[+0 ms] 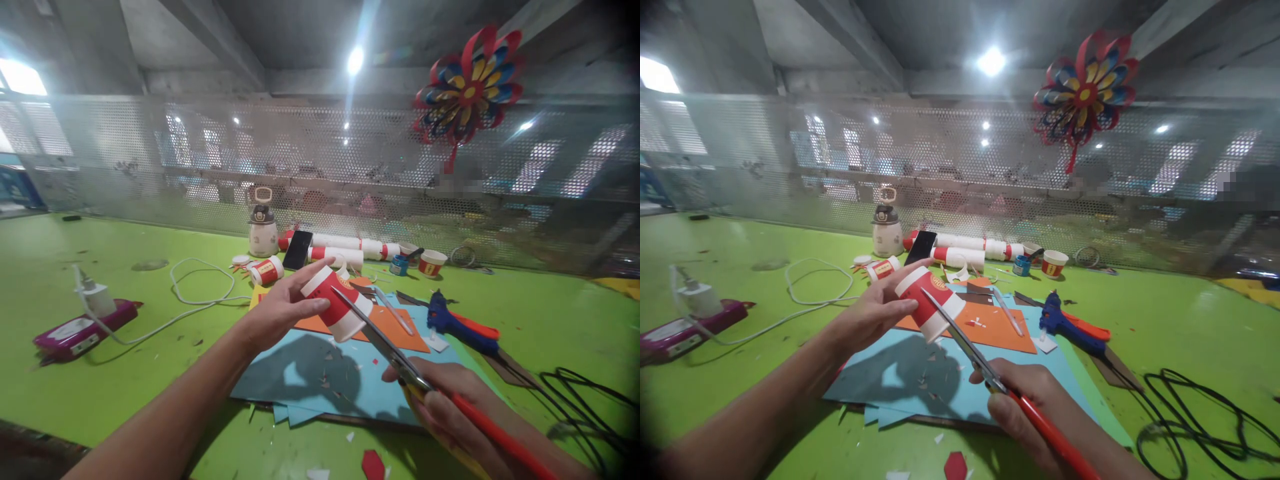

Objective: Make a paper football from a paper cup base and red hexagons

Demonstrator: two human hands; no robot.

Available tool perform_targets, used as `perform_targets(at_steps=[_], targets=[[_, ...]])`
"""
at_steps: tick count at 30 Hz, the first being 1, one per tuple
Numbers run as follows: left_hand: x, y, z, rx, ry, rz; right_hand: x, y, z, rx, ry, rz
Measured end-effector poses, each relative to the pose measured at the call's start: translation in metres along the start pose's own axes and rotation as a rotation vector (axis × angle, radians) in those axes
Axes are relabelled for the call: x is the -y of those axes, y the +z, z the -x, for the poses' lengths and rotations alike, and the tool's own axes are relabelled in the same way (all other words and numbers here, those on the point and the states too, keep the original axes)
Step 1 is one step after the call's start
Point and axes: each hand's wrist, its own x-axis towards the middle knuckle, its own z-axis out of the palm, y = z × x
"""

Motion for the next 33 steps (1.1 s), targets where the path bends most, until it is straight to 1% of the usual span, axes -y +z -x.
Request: perform_targets(at_steps=[3, 8, 13, 15, 20, 24, 27, 31, 33], targets=[[-0.001, -0.001, 0.0, 0.012, -0.012, -0.018, -0.002, -0.001, -0.001, 0.021, 0.018, -0.015], [-0.002, -0.002, 0.0, 0.033, -0.025, -0.031, -0.001, 0.0, -0.001, 0.045, -0.006, -0.021], [0.001, -0.004, 0.0, 0.006, -0.023, -0.052, 0.008, -0.002, -0.002, -0.016, 0.005, 0.038], [0.001, -0.005, -0.001, 0.004, -0.01, -0.051, 0.007, -0.003, -0.004, 0.014, 0.001, 0.036], [-0.002, -0.006, 0.0, 0.009, -0.007, -0.045, -0.005, -0.005, -0.009, 0.104, -0.005, -0.024], [-0.004, -0.006, 0.0, 0.025, -0.013, -0.047, -0.004, -0.006, -0.009, 0.15, 0.027, -0.108], [-0.002, -0.006, 0.0, 0.037, -0.012, -0.045, 0.002, -0.007, -0.006, 0.108, 0.054, -0.104], [-0.003, -0.008, -0.001, 0.055, -0.018, -0.064, 0.005, -0.007, -0.003, 0.027, 0.042, -0.013], [-0.006, -0.011, -0.001, 0.092, -0.033, -0.096, 0.003, -0.006, -0.003, 0.043, 0.017, 0.01]])
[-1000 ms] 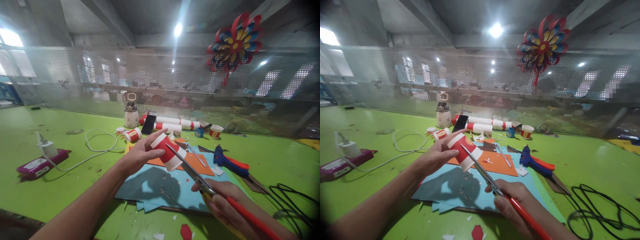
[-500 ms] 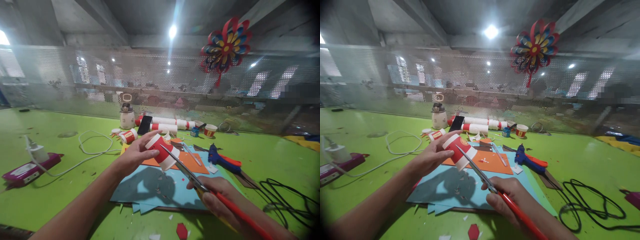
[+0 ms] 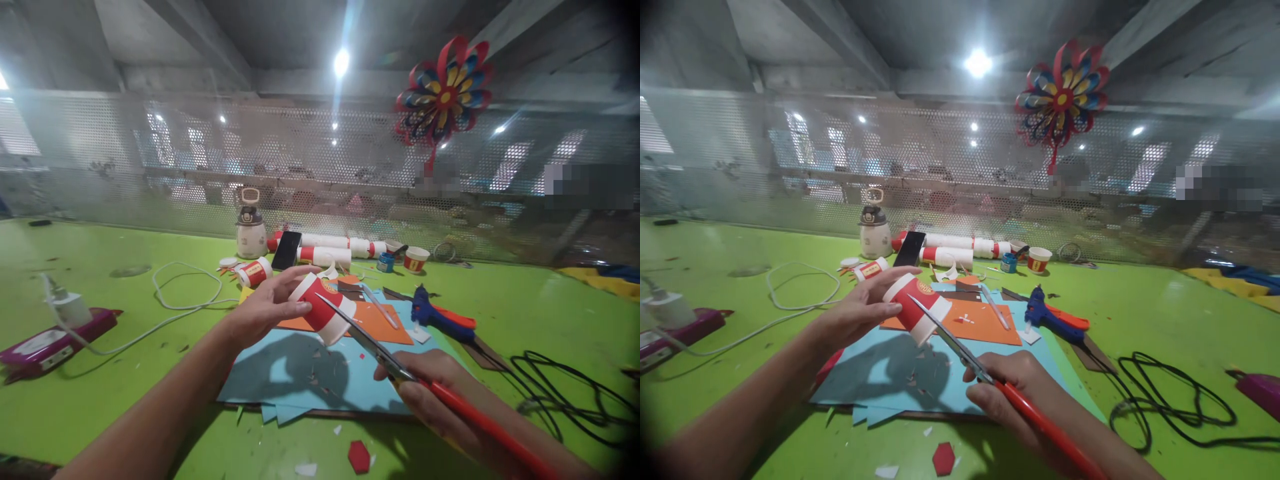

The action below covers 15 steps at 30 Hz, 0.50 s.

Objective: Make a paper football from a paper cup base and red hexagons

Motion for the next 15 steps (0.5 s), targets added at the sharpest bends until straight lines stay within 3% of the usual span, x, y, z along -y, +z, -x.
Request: perform_targets(at_steps=[4, 8, 12, 15], targets=[[-0.006, -0.012, 0.002, 0.093, -0.102, -0.113, -0.004, 0.001, -0.004, 0.104, -0.041, 0.05], [-0.006, -0.024, 0.002, 0.105, -0.149, -0.201, -0.008, -0.004, -0.009, 0.189, -0.013, 0.102], [-0.008, -0.034, 0.001, 0.053, -0.098, -0.197, -0.013, -0.019, -0.008, 0.241, 0.001, 0.111], [-0.015, -0.036, 0.001, -0.08, -0.011, -0.252, -0.016, -0.029, -0.005, 0.152, 0.044, 0.185]])
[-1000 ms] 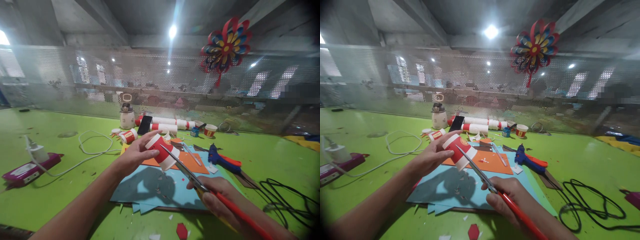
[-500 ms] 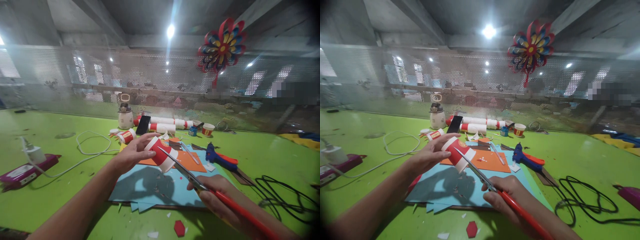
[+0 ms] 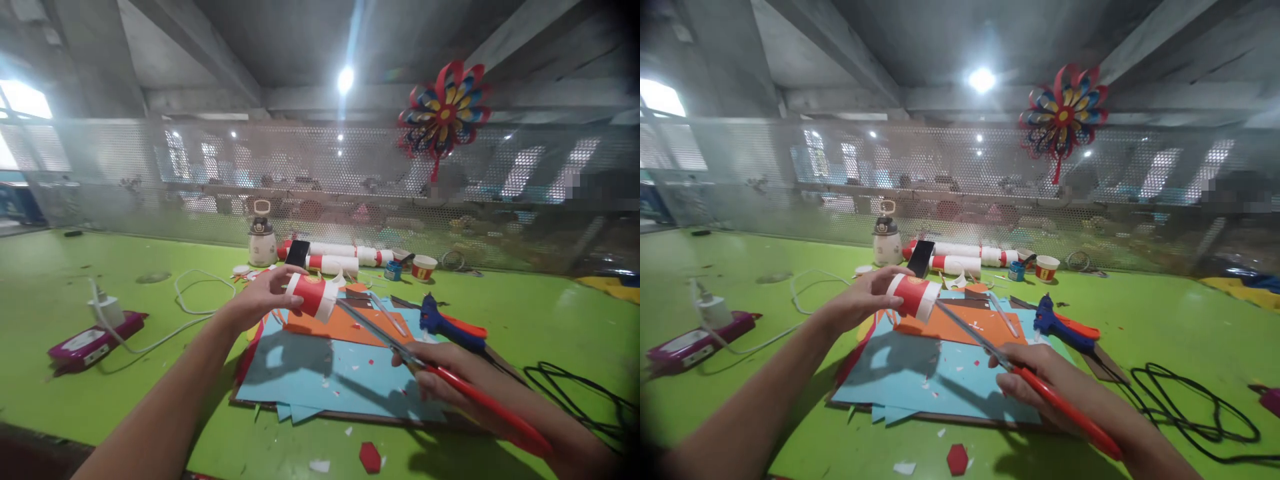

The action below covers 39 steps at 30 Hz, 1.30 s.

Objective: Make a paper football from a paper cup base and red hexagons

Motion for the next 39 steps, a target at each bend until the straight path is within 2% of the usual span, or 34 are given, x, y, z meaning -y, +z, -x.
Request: perform_targets(at_steps=[4, 8, 12, 21, 25, 30, 39], targets=[[-0.003, 0.003, -0.002, -0.199, 0.071, -0.077, 0.007, -0.002, 0.001, -0.137, 0.049, -0.024], [0.009, 0.016, -0.009, -0.304, 0.103, -0.176, 0.02, 0.011, -0.003, -0.063, 0.016, -0.175], [0.023, 0.032, -0.014, -0.334, 0.151, -0.218, 0.028, 0.023, -0.01, -0.028, 0.045, -0.201], [0.034, 0.048, -0.013, -0.465, 0.221, -0.422, 0.026, 0.036, -0.019, -0.162, 0.083, 0.076], [0.033, 0.052, -0.012, -0.494, 0.244, -0.48, 0.021, 0.043, -0.017, -0.295, 0.108, 0.339], [0.029, 0.058, -0.01, -0.474, 0.193, -0.458, 0.015, 0.043, -0.018, -0.395, 0.081, 0.579], [0.03, 0.071, -0.007, -0.504, 0.112, -0.431, 0.001, 0.044, -0.018, -0.464, -0.032, 0.708]])
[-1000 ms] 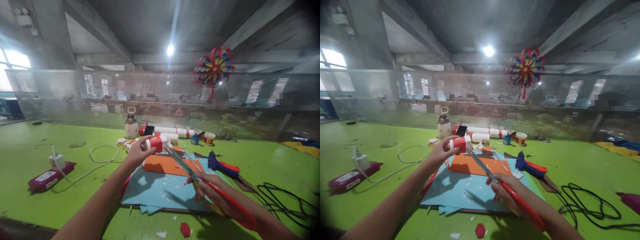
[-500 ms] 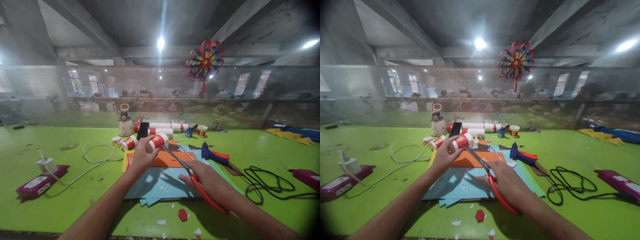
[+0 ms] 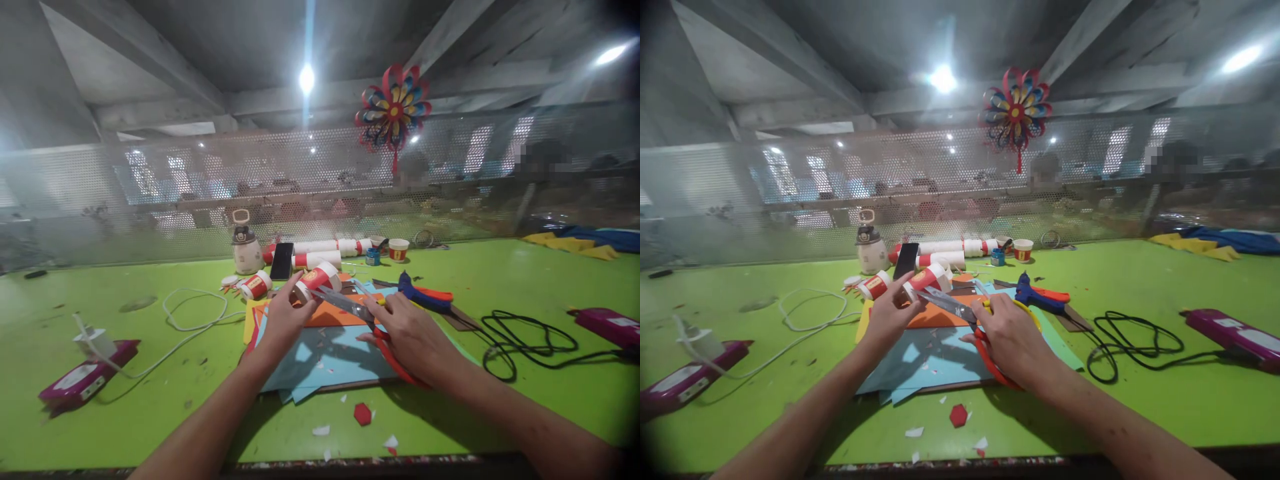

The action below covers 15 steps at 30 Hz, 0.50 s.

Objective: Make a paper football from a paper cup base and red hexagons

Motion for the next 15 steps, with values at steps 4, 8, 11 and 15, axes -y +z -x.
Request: perform_targets(at_steps=[4, 8, 11, 15], targets=[[-0.0021, 0.0022, 0.0028, 0.02, -0.018, 0.08, -0.0018, 0.0025, 0.0015, -0.032, -0.006, 0.01], [-0.0073, 0.0004, 0.0064, 0.075, -0.034, 0.197, -0.0049, 0.0027, 0.0022, -0.044, -0.002, 0.011], [-0.0091, -0.0004, 0.0081, 0.082, -0.052, 0.268, -0.007, 0.0015, 0.0023, -0.041, -0.008, 0.0], [-0.0066, -0.0005, 0.0075, 0.077, -0.052, 0.26, -0.0075, -0.0016, 0.0025, -0.028, -0.01, -0.015]])
